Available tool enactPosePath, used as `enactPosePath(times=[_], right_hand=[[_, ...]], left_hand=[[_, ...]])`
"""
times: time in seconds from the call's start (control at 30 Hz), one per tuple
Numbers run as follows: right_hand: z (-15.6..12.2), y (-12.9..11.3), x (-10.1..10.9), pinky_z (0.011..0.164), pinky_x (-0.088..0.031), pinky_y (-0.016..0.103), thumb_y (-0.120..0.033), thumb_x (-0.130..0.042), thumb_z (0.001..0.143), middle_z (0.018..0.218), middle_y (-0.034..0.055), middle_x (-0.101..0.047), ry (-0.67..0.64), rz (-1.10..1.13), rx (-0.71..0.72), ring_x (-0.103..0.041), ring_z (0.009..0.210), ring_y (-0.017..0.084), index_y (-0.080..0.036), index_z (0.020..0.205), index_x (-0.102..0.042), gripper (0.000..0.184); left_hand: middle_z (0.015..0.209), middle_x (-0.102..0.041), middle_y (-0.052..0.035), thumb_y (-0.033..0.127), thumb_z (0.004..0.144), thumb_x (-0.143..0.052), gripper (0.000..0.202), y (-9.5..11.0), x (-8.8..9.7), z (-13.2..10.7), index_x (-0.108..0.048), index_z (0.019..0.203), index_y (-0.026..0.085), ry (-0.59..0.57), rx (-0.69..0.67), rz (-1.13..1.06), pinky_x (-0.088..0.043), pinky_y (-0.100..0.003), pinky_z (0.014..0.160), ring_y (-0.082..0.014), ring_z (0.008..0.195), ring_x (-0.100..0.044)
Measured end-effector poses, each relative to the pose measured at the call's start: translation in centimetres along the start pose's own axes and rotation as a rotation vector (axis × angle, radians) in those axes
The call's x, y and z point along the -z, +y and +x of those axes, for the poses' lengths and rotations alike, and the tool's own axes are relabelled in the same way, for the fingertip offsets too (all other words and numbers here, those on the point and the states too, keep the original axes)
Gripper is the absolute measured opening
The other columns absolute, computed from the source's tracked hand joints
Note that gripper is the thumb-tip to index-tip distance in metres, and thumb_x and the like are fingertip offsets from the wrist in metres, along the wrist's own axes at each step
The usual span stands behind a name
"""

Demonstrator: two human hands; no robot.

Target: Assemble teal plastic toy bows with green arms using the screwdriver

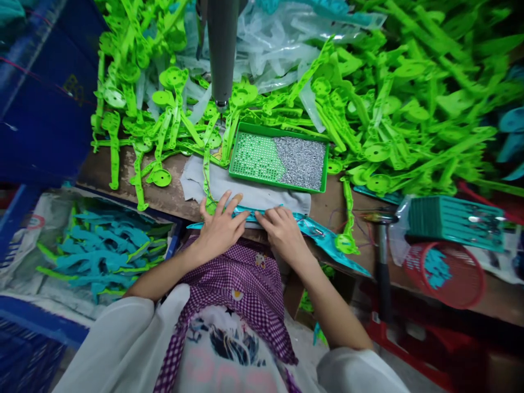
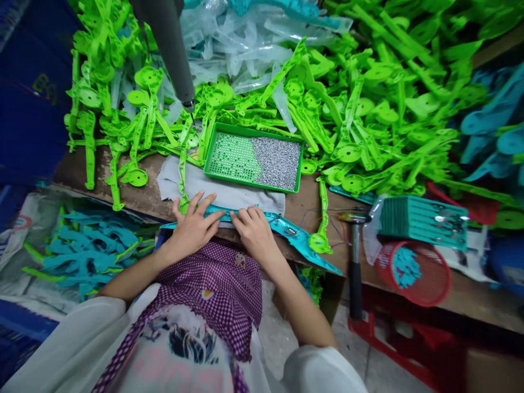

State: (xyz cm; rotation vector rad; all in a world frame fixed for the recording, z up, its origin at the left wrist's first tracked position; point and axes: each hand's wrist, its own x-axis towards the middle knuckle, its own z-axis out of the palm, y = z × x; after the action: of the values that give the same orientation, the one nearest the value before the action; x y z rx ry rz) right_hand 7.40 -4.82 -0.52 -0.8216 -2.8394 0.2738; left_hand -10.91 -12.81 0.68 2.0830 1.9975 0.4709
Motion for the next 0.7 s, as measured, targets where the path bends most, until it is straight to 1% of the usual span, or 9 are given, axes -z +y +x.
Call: enactPosePath(times=[0.1, 0.17, 0.23, 0.3, 0.4, 0.47, 0.53, 0.6, 0.7], right_hand=[[0.1, 0.3, 0.2, 0.088, -0.038, 0.04, -0.012, -0.043, 0.091, 0.093, 0.0084, -0.062, -0.024, -0.021, 0.043, -0.049, 0.09, 0.024, -0.023, 0.118, -0.065, 0.037], [-0.2, 0.2, 0.4, 0.088, -0.037, 0.04, -0.012, -0.044, 0.091, 0.101, 0.0084, -0.064, 0.029, -0.01, 0.029, -0.052, 0.093, 0.023, -0.024, 0.118, -0.065, 0.036], [-0.7, -0.2, 0.6, 0.087, -0.037, 0.039, -0.013, -0.045, 0.091, 0.108, 0.0086, -0.064, 0.13, 0.021, -0.023, -0.054, 0.097, 0.023, -0.024, 0.117, -0.064, 0.034], [-1.0, -1.1, 0.9, 0.085, -0.038, 0.039, -0.013, -0.046, 0.091, 0.108, 0.0085, -0.063, 0.251, 0.079, -0.102, -0.056, 0.097, 0.022, -0.023, 0.116, -0.063, 0.032], [-0.2, -3.2, 1.0, 0.083, -0.04, 0.037, -0.016, -0.049, 0.092, 0.101, 0.0074, -0.064, 0.373, 0.212, -0.232, -0.058, 0.094, 0.021, -0.022, 0.111, -0.064, 0.025], [1.5, -4.8, 0.7, 0.084, -0.039, 0.037, -0.021, -0.051, 0.093, 0.098, 0.0069, -0.065, 0.362, 0.292, -0.299, -0.059, 0.093, 0.022, -0.022, 0.105, -0.065, 0.019], [3.8, -6.3, 0.2, 0.085, -0.038, 0.038, -0.026, -0.052, 0.092, 0.097, 0.0065, -0.065, 0.31, 0.355, -0.342, -0.059, 0.094, 0.022, -0.022, 0.099, -0.066, 0.015], [6.1, -7.4, -0.4, 0.084, -0.038, 0.037, -0.027, -0.052, 0.092, 0.096, 0.0061, -0.065, 0.253, 0.41, -0.367, -0.058, 0.096, 0.023, -0.022, 0.094, -0.066, 0.014], [8.8, -8.0, -1.1, 0.081, -0.037, 0.036, -0.026, -0.053, 0.09, 0.094, 0.006, -0.065, 0.155, 0.446, -0.397, -0.059, 0.094, 0.023, -0.022, 0.09, -0.066, 0.013]], left_hand=[[0.147, -0.046, -0.0073, 0.025, 0.092, -0.054, 0.025, 0.1, -0.3, 0.0, -0.066, 0.113, 0.031, 0.015, -0.015, 0.021, -0.002, -0.07, 0.109, -0.0328, 0.14, -0.032], [0.147, -0.045, -0.009, 0.024, 0.092, -0.053, 0.027, 0.2, -0.2, -0.4, -0.065, 0.116, 0.029, 0.041, -0.058, 0.024, -0.008, -0.068, 0.111, -0.032, 0.139, -0.033], [0.144, -0.048, -0.0099, 0.024, 0.092, -0.054, 0.03, 0.0, 0.2, -1.1, -0.063, 0.12, 0.028, 0.125, -0.138, -0.004, -0.019, -0.061, 0.112, -0.0295, 0.137, -0.038], [0.137, -0.053, -0.0098, 0.025, 0.092, -0.057, 0.031, -0.7, 0.9, -1.7, -0.062, 0.122, 0.027, 0.276, -0.18, -0.078, -0.033, -0.05, 0.11, -0.0255, 0.13, -0.046], [0.12, -0.061, -0.0098, 0.027, 0.091, -0.058, 0.027, -3.1, 2.0, -1.9, -0.063, 0.117, 0.022, 0.473, 0.03, -0.25, -0.047, -0.038, 0.099, -0.0208, 0.113, -0.058], [0.107, -0.065, -0.0085, 0.029, 0.092, -0.055, 0.026, -5.4, 2.3, -1.3, -0.062, 0.115, 0.019, 0.446, 0.246, -0.392, -0.053, -0.033, 0.086, -0.0177, 0.095, -0.064], [0.095, -0.068, -0.0062, 0.03, 0.092, -0.054, 0.026, -7.4, 2.2, -0.5, -0.062, 0.114, 0.017, 0.352, 0.348, -0.567, -0.055, -0.028, 0.073, -0.0152, 0.081, -0.065], [0.091, -0.07, -0.0053, 0.032, 0.091, -0.055, 0.027, -8.7, 1.8, 0.1, -0.063, 0.111, 0.016, 0.284, 0.371, -0.676, -0.055, -0.026, 0.071, -0.0146, 0.078, -0.066], [0.091, -0.071, -0.0053, 0.032, 0.087, -0.059, 0.026, -9.2, 1.2, 0.2, -0.065, 0.106, 0.016, 0.246, 0.35, -0.772, -0.055, -0.025, 0.069, -0.0149, 0.078, -0.067]])
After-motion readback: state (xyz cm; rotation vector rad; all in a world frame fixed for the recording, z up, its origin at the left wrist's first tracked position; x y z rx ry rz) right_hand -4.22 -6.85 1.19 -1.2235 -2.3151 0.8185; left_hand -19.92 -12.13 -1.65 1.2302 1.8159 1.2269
